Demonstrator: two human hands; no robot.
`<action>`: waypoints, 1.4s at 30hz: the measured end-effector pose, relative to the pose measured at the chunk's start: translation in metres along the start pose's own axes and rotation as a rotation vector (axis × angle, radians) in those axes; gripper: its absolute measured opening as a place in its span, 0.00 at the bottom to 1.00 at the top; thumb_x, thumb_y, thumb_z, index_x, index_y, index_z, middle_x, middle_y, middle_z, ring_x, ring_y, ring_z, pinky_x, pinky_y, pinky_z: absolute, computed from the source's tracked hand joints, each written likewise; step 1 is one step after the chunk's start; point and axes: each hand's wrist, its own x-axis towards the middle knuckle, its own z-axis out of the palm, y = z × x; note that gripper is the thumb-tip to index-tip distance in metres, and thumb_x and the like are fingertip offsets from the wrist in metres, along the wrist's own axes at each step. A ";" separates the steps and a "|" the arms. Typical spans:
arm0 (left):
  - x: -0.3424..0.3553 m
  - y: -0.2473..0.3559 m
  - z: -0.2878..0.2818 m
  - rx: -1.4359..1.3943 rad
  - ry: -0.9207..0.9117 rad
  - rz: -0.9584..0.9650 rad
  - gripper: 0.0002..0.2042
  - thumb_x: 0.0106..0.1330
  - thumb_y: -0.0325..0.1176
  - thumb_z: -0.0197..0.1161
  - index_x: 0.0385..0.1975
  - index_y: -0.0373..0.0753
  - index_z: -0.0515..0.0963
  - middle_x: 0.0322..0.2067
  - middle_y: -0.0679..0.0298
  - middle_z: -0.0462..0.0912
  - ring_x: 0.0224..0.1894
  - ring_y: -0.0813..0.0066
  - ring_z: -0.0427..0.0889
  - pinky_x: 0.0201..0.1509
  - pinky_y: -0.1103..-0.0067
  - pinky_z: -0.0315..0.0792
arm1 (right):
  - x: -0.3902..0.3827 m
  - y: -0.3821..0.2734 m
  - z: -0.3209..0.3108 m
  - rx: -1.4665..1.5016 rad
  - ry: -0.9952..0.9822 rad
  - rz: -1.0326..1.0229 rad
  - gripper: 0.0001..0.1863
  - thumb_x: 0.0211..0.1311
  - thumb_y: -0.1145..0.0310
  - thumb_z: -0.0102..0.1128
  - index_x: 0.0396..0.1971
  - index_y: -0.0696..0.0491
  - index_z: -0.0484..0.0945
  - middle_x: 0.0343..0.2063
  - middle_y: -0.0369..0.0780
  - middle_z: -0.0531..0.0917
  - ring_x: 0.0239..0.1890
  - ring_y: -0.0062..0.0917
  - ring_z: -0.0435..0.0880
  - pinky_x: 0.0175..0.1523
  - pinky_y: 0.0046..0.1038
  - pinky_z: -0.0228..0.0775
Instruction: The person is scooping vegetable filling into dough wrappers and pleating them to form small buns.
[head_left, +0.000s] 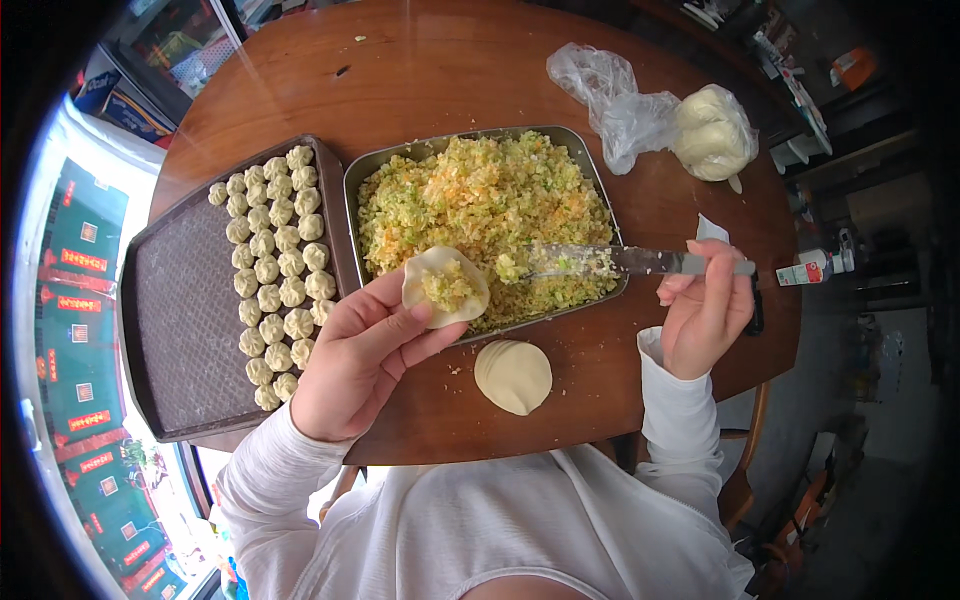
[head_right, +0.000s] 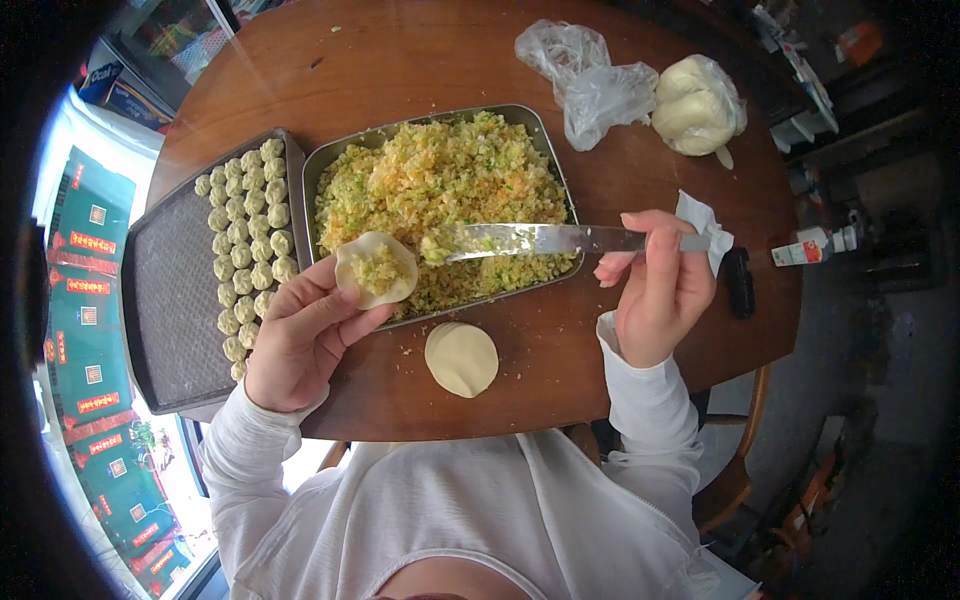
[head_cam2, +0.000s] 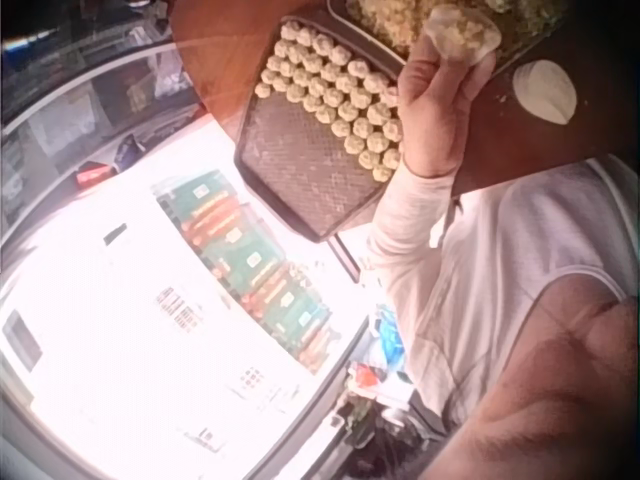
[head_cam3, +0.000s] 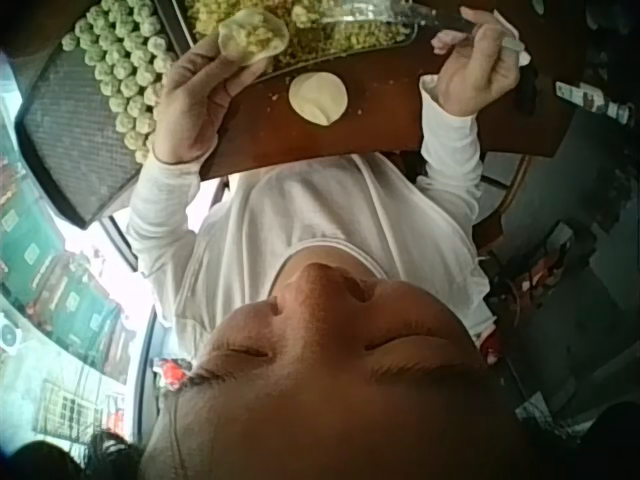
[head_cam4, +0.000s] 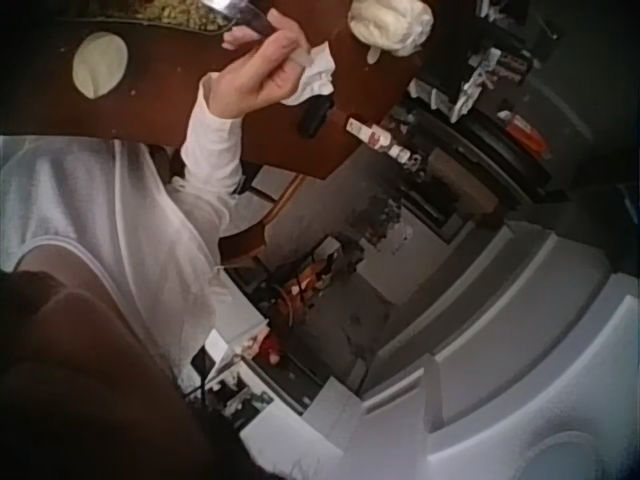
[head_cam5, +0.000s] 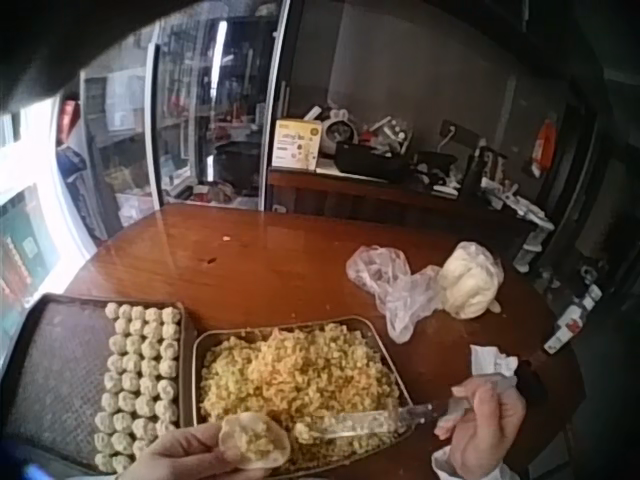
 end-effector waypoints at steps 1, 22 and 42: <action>0.000 0.000 0.000 -0.008 -0.005 -0.012 0.20 0.76 0.25 0.50 0.65 0.28 0.65 0.60 0.55 0.75 0.61 0.69 0.77 0.66 0.75 0.74 | -0.004 -0.002 0.001 0.001 -0.028 -0.040 0.14 0.76 0.65 0.49 0.40 0.63 0.76 0.35 0.45 0.82 0.19 0.22 0.79 0.23 0.24 0.72; 0.002 0.000 0.000 -0.065 0.006 -0.048 0.19 0.77 0.27 0.49 0.64 0.28 0.67 0.58 0.53 0.77 0.60 0.67 0.79 0.65 0.75 0.76 | -0.019 -0.005 0.001 -0.165 -0.268 -0.560 0.18 0.75 0.58 0.50 0.36 0.59 0.78 0.21 0.45 0.82 0.22 0.29 0.83 0.24 0.26 0.74; 0.000 -0.001 0.001 -0.082 0.078 -0.010 0.20 0.76 0.31 0.46 0.63 0.26 0.67 0.55 0.49 0.79 0.57 0.63 0.81 0.62 0.74 0.78 | 0.029 -0.030 -0.032 -0.187 -0.639 -0.074 0.04 0.60 0.80 0.62 0.34 0.62 0.80 0.34 0.47 0.83 0.31 0.25 0.82 0.38 0.23 0.75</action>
